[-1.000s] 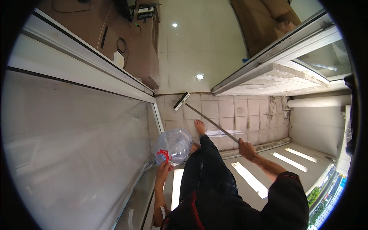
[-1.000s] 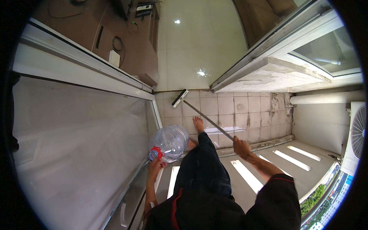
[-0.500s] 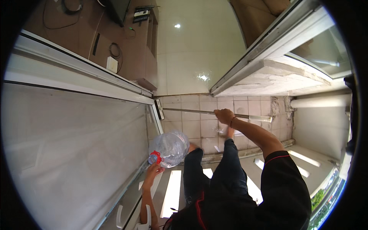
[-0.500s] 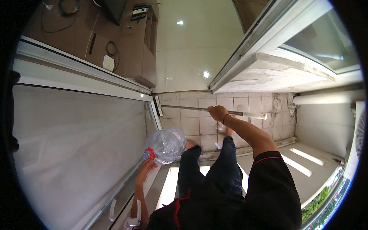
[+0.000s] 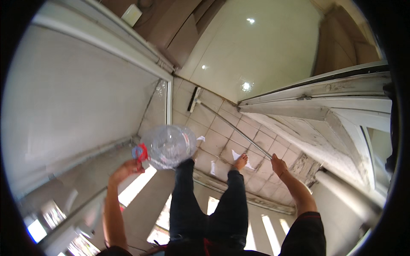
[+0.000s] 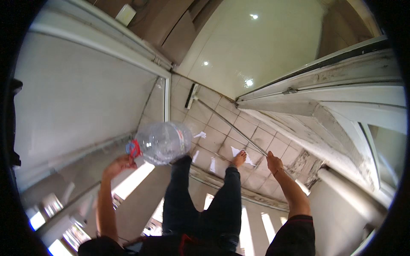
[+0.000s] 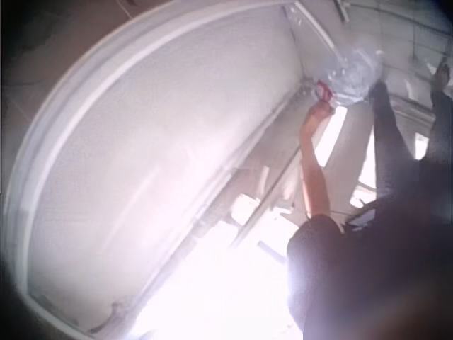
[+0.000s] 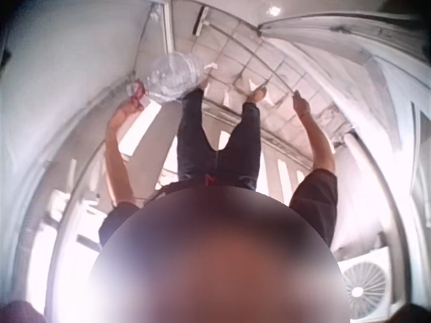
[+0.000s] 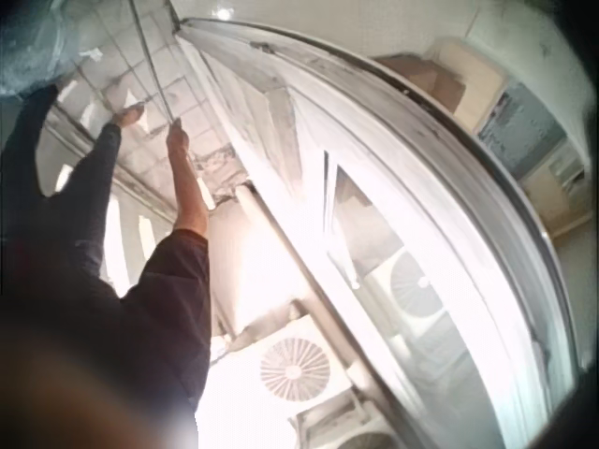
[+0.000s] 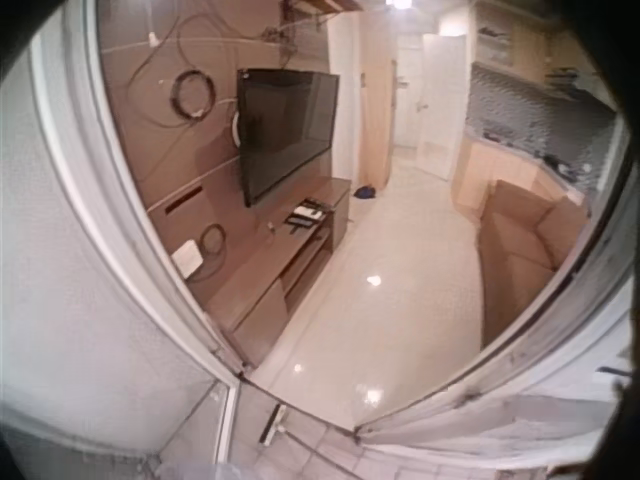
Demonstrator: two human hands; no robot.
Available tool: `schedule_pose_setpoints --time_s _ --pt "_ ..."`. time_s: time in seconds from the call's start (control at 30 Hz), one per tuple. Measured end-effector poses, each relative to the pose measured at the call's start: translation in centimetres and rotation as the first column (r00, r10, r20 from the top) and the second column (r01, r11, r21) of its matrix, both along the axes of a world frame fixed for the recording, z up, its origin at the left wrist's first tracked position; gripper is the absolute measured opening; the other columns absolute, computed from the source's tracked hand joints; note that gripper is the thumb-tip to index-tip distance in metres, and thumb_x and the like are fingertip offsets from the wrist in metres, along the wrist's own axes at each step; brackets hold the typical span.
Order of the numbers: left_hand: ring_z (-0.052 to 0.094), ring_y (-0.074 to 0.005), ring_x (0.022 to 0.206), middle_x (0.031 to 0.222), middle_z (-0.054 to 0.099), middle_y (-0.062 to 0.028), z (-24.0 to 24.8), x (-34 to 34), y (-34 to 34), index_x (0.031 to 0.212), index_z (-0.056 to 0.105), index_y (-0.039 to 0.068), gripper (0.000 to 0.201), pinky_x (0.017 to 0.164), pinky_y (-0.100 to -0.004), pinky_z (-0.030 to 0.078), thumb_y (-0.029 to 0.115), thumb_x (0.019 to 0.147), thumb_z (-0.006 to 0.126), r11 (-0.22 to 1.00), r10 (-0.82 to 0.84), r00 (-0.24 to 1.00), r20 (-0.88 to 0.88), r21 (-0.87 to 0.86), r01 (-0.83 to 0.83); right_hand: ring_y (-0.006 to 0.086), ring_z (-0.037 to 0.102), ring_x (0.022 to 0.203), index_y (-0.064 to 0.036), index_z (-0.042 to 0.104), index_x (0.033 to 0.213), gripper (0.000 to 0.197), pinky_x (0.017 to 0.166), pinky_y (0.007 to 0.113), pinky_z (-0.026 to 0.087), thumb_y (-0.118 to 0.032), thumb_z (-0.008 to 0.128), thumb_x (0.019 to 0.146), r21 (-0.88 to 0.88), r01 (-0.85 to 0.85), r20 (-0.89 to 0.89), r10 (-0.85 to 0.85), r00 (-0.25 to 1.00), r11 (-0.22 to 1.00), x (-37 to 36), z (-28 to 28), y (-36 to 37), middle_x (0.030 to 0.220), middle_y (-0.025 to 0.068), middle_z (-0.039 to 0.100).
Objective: The person pours water from a large plastic bottle onto a tiled floor and scrubs the surface with a sponge. They then use a floor squeegee to push the water and debris toward a drain, repeating the process of pouring and squeegeeing to clean the area.
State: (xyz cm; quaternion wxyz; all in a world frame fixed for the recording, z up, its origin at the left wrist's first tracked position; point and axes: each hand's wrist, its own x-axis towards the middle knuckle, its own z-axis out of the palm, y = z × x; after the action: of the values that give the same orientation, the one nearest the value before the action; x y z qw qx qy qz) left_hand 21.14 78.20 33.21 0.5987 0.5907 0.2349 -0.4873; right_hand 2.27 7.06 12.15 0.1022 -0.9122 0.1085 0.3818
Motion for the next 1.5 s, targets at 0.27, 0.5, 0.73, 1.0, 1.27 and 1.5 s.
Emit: schedule_pose_setpoints --time_s 0.27,0.5,0.73,1.0,1.27,1.5 --pt "0.061 -0.0183 0.086 0.080 0.058 -0.0051 1.3 0.4 -10.2 0.099 0.057 0.006 0.013 0.095 -0.0419 0.051 0.017 0.093 0.057 1.000 0.006 1.000 -0.002 0.015 -0.006 0.0460 0.066 0.080 -0.0054 0.041 0.110 0.026 0.070 0.056 0.053 -0.024 0.052 0.096 -0.108 0.042 -0.160 -0.059 0.985 0.993 -15.1 6.5 -14.0 0.082 0.0260 0.066" --pt "0.061 -0.0178 0.090 0.083 0.057 -0.0039 1.6 0.3 -11.9 0.095 0.055 0.008 0.016 0.098 -0.0405 0.049 0.024 0.095 0.058 0.996 0.043 0.997 0.061 0.075 -0.047 0.0460 0.066 0.087 -0.0044 0.043 0.115 0.029 0.074 0.054 0.054 -0.022 0.054 0.095 -0.191 0.046 -0.253 -0.094 0.963 0.981 -23.9 13.1 -20.3 0.091 0.0269 0.068" --pt "0.058 -0.0183 0.110 0.112 0.064 -0.0057 -3.6 2.0 -14.4 0.124 0.059 0.004 0.049 0.101 -0.0344 0.042 0.041 0.092 0.064 0.950 0.010 0.919 0.394 0.284 -0.132 0.0423 0.068 0.086 -0.0037 0.049 0.105 0.024 0.076 0.051 0.054 -0.023 0.058 0.094 -0.432 0.068 -0.341 -0.233 0.911 0.899 -32.6 24.7 -23.8 0.089 0.0229 0.069" --pt "0.064 -0.0295 0.101 0.107 0.068 -0.0156 -18.5 14.3 -23.5 0.107 0.068 0.008 0.038 0.086 -0.0394 0.048 0.042 0.093 0.059 0.891 -0.225 0.670 0.707 0.428 -0.152 0.0428 0.065 0.070 -0.0019 0.053 0.106 0.023 0.061 0.051 0.050 -0.023 0.055 0.097 -0.481 0.236 -0.267 -0.397 0.878 0.845 -36.8 33.5 -16.3 0.076 0.0246 0.064" --pt "0.063 -0.0428 0.096 0.099 0.068 -0.0223 -22.1 28.7 -32.2 0.103 0.066 0.009 0.037 0.081 -0.0492 0.048 0.041 0.095 0.049 0.796 -0.321 0.648 0.691 0.568 -0.211 0.0420 0.062 0.059 0.0000 0.058 0.107 0.024 0.051 0.049 0.045 -0.022 0.051 0.099 -0.283 0.507 -0.184 -0.565 0.805 0.814 -40.5 36.9 -3.0 0.068 0.0250 0.061" --pt "0.063 -0.0415 0.098 0.100 0.068 -0.0216 -24.7 36.8 -38.5 0.107 0.067 0.009 0.038 0.087 -0.0464 0.048 0.041 0.093 0.053 0.763 -0.318 0.493 0.810 0.527 -0.374 0.0425 0.055 0.049 0.0009 0.054 0.102 0.025 0.042 0.048 0.036 -0.024 0.048 0.102 -0.093 0.583 -0.281 -0.583 0.763 0.807 -30.5 37.6 3.4 0.060 0.0247 0.055"
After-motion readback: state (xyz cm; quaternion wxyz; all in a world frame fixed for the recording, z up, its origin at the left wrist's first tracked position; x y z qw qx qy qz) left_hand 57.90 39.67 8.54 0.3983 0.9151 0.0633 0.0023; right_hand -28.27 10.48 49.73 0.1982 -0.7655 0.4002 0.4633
